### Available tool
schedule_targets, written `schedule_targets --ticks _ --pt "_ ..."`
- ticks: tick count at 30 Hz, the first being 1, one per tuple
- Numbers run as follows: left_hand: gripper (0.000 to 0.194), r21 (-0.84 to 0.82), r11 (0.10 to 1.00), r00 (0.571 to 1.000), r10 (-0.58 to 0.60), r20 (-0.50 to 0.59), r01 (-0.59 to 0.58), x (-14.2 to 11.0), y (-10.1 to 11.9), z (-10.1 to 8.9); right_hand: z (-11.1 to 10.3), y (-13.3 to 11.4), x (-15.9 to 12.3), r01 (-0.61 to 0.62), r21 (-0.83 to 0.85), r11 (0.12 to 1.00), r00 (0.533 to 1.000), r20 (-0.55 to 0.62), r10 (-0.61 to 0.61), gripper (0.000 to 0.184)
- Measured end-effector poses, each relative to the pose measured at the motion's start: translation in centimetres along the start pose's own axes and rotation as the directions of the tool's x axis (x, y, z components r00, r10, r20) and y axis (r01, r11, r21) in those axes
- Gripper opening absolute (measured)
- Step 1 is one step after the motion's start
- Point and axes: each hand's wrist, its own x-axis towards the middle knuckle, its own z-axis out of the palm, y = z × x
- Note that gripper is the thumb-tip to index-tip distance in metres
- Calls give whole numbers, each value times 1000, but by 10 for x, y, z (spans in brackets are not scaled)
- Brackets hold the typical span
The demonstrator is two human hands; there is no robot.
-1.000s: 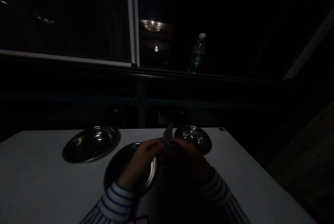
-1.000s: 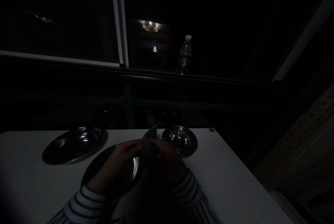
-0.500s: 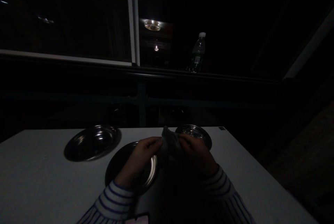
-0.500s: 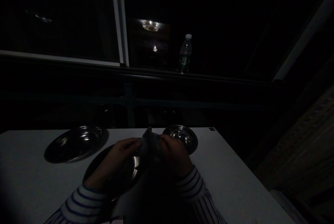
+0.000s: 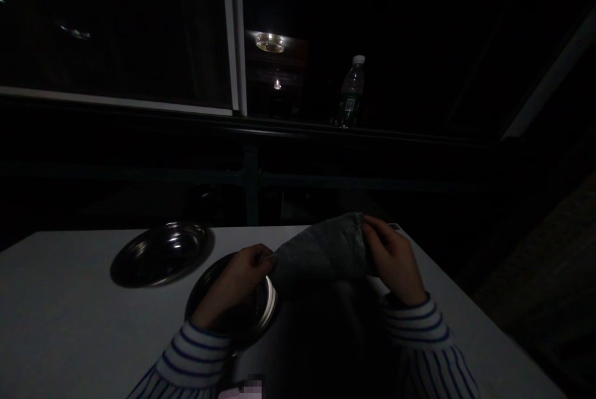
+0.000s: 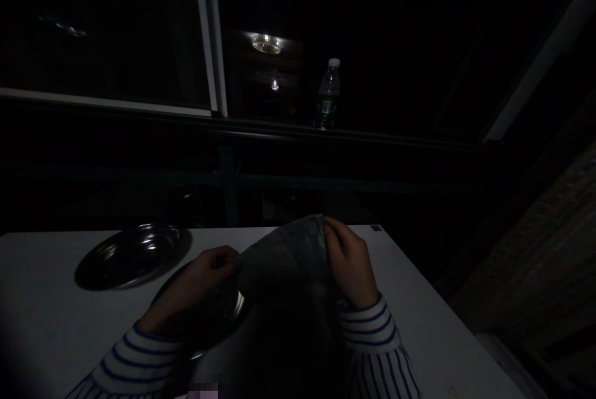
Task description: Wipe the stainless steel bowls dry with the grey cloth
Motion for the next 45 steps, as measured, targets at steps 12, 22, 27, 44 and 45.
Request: schedule_targets --ticks 12,22,27,44,45 --pt "57 -273 956 987 133 90 -104 -14 15 27 -13 -29 -8 142 166 976 943 276 -184 22" --pt "45 -188 932 943 327 63 -311 -24 16 40 10 -39 -4 -337 377 863 937 40 348 34" --pt "54 -228 917 914 369 167 -328 -27 17 40 16 -40 -5 -395 629 670 889 80 450 44" --pt "19 -647 761 992 -115 -50 56 -8 18 52 32 -31 -9 -486 338 806 839 438 323 54" --pt "19 -651 758 992 -117 -54 53 -8 17 52 32 -31 -11 -413 241 878 852 443 279 50"
